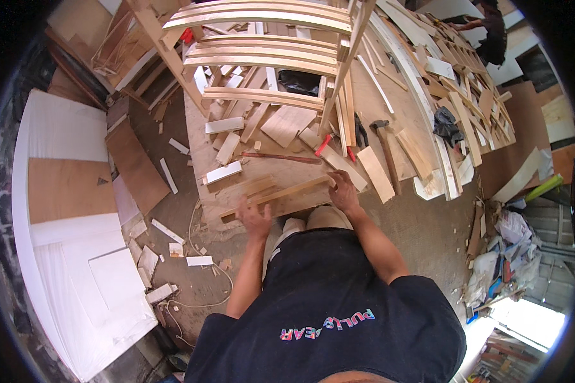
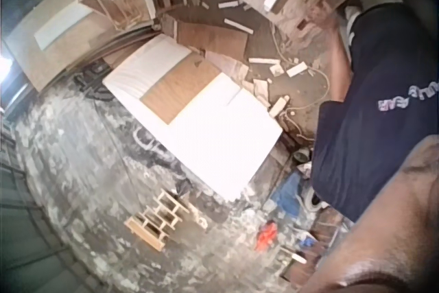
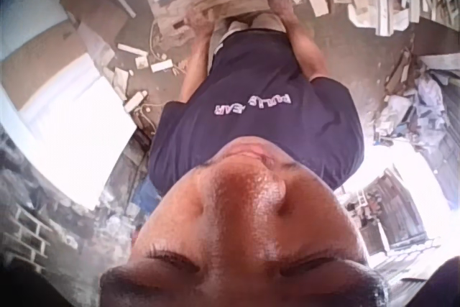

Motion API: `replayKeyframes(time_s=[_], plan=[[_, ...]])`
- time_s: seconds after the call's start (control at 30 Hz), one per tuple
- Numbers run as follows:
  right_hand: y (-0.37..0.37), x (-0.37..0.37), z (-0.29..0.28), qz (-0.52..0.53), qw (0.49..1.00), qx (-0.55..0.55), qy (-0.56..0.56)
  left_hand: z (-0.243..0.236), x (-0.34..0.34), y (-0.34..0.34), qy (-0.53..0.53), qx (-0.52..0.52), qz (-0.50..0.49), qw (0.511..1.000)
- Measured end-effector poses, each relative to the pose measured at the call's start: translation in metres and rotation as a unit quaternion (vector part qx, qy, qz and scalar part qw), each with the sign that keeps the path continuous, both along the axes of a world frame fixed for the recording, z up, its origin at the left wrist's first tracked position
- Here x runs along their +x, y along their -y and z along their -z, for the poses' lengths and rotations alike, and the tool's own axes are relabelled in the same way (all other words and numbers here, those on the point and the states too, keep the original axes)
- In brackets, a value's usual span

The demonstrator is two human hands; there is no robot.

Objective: The person assembles a wooden structure by sanding small wood pieces, positioning them against a larger frame, and hammering nails into the joints.

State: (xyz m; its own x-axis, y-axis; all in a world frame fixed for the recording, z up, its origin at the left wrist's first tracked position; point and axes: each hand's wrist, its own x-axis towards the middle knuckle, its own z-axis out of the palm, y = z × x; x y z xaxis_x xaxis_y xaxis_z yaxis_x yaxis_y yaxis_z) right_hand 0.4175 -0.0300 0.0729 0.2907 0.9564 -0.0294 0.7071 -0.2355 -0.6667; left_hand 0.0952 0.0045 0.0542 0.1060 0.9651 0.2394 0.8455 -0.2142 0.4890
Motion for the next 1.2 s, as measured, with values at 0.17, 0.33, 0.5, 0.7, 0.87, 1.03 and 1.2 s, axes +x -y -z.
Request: replayKeyframes(time_s=[0.17, 0.33, 0.5, 0.7, 0.87, 1.03, 1.2], plan=[[0.013, 0.015, -0.013, 0.037, 0.998, 0.004, 0.053, -0.016, 0.068, -0.016, 0.139, -0.068, 0.148, 0.977], [0.025, 0.025, -0.016, 0.042, 0.997, 0.019, 0.068, -0.019, 0.109, -0.020, 0.156, -0.059, 0.205, 0.965], [0.035, 0.027, -0.019, 0.027, 0.999, -0.017, 0.040, 0.002, 0.121, -0.017, 0.109, -0.068, 0.234, 0.964], [0.050, 0.055, -0.033, 0.038, 0.998, 0.036, 0.019, -0.001, 0.152, -0.013, 0.102, -0.022, 0.274, 0.956], [0.063, 0.094, -0.028, 0.069, 0.997, 0.036, 0.012, -0.017, 0.199, -0.017, 0.147, -0.036, 0.316, 0.937], [0.068, 0.133, -0.020, 0.101, 0.993, 0.041, -0.046, -0.025, 0.243, -0.017, 0.136, -0.034, 0.317, 0.938], [0.062, 0.178, -0.009, 0.073, 0.995, 0.042, -0.062, -0.025, 0.300, -0.030, 0.131, -0.020, 0.252, 0.958]])
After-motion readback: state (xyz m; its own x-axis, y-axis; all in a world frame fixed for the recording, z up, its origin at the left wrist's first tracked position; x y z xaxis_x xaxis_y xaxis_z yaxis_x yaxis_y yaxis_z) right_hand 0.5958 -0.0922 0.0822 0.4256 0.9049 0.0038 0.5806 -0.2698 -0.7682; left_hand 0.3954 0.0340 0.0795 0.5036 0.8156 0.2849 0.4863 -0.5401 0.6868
